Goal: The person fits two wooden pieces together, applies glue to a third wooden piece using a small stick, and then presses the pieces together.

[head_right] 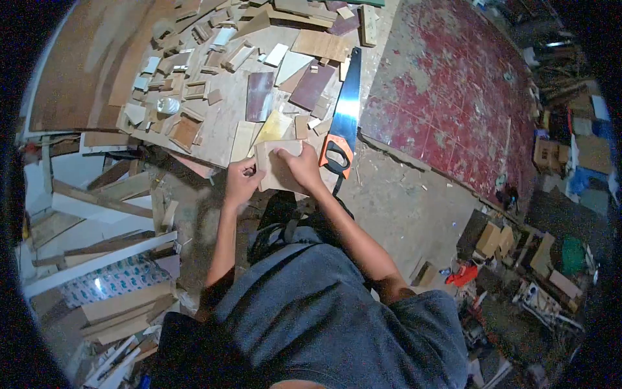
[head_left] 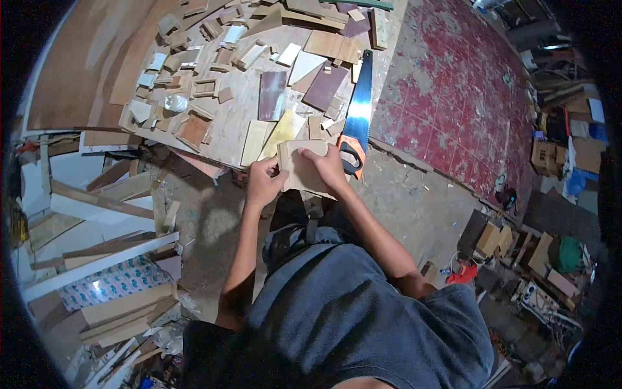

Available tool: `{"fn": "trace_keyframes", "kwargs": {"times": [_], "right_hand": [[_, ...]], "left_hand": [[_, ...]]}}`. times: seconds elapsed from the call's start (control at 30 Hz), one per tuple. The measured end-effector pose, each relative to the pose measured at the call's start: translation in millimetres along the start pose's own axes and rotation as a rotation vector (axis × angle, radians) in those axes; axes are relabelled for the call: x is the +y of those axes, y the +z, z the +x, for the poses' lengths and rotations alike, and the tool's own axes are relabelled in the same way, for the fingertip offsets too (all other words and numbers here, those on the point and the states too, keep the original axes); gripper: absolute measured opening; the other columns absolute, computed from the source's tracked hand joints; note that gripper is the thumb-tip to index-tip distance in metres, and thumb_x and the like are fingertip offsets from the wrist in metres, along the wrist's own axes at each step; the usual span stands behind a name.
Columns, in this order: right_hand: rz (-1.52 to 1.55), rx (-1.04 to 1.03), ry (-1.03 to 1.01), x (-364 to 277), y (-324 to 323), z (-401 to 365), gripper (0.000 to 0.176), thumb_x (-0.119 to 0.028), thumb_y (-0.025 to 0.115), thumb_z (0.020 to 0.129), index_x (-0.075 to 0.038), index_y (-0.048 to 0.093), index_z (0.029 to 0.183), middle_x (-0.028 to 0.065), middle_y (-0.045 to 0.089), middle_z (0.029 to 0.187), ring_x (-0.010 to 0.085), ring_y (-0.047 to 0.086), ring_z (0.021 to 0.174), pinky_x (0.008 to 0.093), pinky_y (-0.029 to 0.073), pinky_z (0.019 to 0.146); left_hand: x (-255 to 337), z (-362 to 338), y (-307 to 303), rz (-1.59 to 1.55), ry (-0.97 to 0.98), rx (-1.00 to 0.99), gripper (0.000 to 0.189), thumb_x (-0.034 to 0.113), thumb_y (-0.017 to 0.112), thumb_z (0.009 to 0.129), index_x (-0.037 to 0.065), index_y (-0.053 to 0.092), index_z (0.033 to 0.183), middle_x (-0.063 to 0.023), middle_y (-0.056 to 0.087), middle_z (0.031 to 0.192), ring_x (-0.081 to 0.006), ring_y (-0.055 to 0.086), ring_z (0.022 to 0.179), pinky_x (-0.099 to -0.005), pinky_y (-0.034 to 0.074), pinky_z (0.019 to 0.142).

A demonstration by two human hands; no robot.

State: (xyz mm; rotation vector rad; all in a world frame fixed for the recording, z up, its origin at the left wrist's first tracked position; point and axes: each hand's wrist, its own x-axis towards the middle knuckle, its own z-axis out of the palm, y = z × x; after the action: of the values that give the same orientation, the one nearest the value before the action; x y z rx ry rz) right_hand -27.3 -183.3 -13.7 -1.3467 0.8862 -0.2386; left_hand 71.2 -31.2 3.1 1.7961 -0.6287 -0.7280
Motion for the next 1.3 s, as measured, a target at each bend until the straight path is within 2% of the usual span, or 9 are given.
{"fn": "trace_keyframes", "kwargs": {"times": [0.2,0.3,0.5,0.6,0.63,0.87,1.13,1.17,1.3], "right_hand": [[0.233,0.06,0.2,18.0,30.2,7.3,0.024,-0.015,0.07,0.081,0.006,0.067,0.094,0.0134,0.07,0.086,0.0201,0.067,0.073,0.0328,0.052,0.064],[0.274,0.027,0.328,19.1,39.0,9.3,0.028,-0.014,0.063,0.085,0.009,0.066,0.101,0.0138,0.069,0.089,0.0205,0.067,0.075,0.0323,0.052,0.064],[-0.12,-0.164,0.698,-11.6,40.1,12.8,0.036,-0.026,0.057,0.091,0.001,0.067,0.112,0.008,0.065,0.105,0.0162,0.056,0.091,0.029,0.045,0.077],[0.069,-0.133,0.545,46.6,47.8,32.0,0.041,-0.029,0.056,0.09,0.002,0.065,0.117,0.013,0.065,0.096,0.0191,0.061,0.082,0.0357,0.048,0.068],[0.11,-0.127,0.497,48.9,50.7,27.6,0.043,-0.032,0.055,0.092,0.001,0.064,0.119,0.016,0.063,0.111,0.0192,0.058,0.093,0.0343,0.047,0.072],[0.196,-0.149,0.532,42.2,59.5,27.6,0.045,-0.032,0.052,0.093,-0.003,0.062,0.125,0.0183,0.054,0.135,0.025,0.046,0.126,0.0297,0.039,0.096],[0.395,-0.128,0.473,26.8,67.0,8.7,0.047,-0.031,0.039,0.095,-0.003,0.053,0.131,0.0156,0.053,0.135,0.0255,0.052,0.124,0.0388,0.042,0.103],[0.57,-0.124,0.491,47.1,68.2,15.9,0.057,-0.047,0.036,0.098,-0.002,0.051,0.131,0.0163,0.06,0.124,0.0262,0.06,0.115,0.0416,0.048,0.098],[0.773,-0.025,0.348,11.5,75.8,-9.5,0.096,-0.082,0.025,0.086,-0.001,0.051,0.131,0.017,0.064,0.117,0.0291,0.064,0.106,0.0443,0.051,0.093]], "left_hand": [[-39.9,17.1,-21.9,-0.081,-0.092,-0.133,0.015,0.009,0.065,0.078,-0.005,0.06,0.073,0.0004,0.047,0.053,-0.0044,0.042,0.052,-0.0268,0.035,0.048],[-54.3,25.5,-39.9,0.103,-0.14,-0.251,0.016,0.011,0.064,0.081,-0.005,0.07,0.083,0.0022,0.054,0.06,-0.004,0.046,0.059,-0.0263,0.038,0.052],[-70.1,24.5,-51.0,0.067,-0.237,-0.285,0.028,0.019,0.064,0.079,-0.008,0.066,0.074,-0.0057,0.052,0.051,-0.0091,0.047,0.052,-0.0345,0.039,0.05],[-68.6,31.8,-59.8,0.05,-0.252,-0.311,0.029,0.019,0.064,0.078,-0.009,0.065,0.073,-0.0052,0.051,0.05,-0.009,0.047,0.052,-0.0338,0.039,0.05],[-67.5,33.9,-61.0,0.063,-0.259,-0.309,0.029,0.019,0.064,0.078,-0.009,0.064,0.07,-0.0046,0.049,0.049,-0.009,0.046,0.051,-0.0342,0.038,0.049],[-85.1,48.8,-65.9,0.23,-0.226,-0.364,0.028,0.02,0.069,0.079,-0.005,0.067,0.066,0.0022,0.05,0.051,-0.0068,0.045,0.051,-0.0305,0.038,0.048],[-72.4,43.7,-63.9,0.343,-0.117,-0.306,0.031,0.024,0.072,0.076,-0.004,0.066,0.067,-0.0121,0.053,0.048,-0.0168,0.051,0.046,-0.0365,0.041,0.05],[-71.3,43.5,-64.9,0.384,-0.043,-0.287,0.029,0.025,0.071,0.075,-0.003,0.066,0.069,-0.0175,0.055,0.052,-0.026,0.054,0.046,-0.0398,0.043,0.052],[-56.6,44.3,-66.2,0.407,0.005,-0.242,0.026,0.024,0.07,0.075,-0.002,0.067,0.074,-0.0182,0.057,0.058,-0.0295,0.055,0.051,-0.0403,0.043,0.053]]}}
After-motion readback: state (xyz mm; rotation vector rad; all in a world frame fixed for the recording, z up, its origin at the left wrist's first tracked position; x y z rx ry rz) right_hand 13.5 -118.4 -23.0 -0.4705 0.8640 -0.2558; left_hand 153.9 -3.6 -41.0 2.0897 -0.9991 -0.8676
